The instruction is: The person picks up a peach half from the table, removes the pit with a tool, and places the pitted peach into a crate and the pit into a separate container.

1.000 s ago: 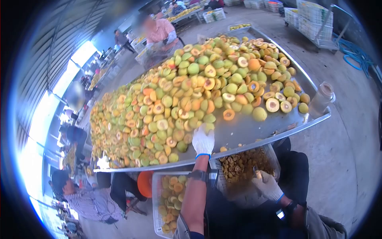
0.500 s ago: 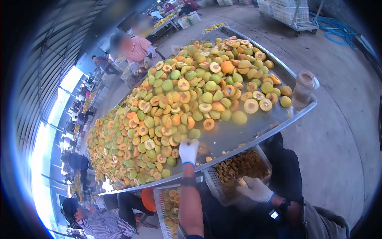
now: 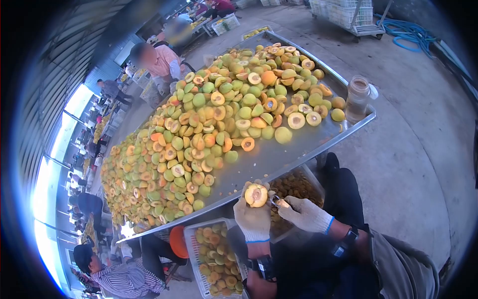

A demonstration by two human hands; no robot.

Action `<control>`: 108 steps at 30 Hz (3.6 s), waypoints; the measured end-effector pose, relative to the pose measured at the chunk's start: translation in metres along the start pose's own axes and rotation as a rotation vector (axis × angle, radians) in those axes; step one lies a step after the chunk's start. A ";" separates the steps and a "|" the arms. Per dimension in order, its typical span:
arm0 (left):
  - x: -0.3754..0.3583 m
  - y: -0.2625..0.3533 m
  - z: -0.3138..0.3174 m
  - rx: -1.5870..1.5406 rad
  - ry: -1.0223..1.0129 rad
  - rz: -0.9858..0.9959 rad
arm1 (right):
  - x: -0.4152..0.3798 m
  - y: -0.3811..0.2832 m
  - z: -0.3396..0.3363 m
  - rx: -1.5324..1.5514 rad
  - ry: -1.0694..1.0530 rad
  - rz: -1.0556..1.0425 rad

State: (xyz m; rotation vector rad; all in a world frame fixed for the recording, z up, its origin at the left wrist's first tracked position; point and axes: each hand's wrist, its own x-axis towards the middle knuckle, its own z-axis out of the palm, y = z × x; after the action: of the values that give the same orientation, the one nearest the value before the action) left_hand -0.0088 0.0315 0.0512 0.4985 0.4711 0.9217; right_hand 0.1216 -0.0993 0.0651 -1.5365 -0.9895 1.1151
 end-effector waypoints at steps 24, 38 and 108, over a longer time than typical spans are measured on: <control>-0.020 -0.024 0.032 0.128 0.301 0.033 | -0.005 -0.030 0.008 -0.330 0.049 0.008; -0.032 -0.028 0.053 0.278 0.277 0.139 | -0.009 -0.025 0.002 -0.275 -0.097 0.053; -0.226 0.103 -0.401 0.941 1.330 0.490 | 0.009 0.066 0.026 0.912 -0.020 0.531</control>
State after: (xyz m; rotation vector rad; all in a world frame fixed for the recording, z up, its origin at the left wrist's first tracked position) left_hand -0.4231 -0.0245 -0.1667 0.8154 2.1198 1.4168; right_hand 0.1031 -0.0990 -0.0043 -1.0181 0.0086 1.6414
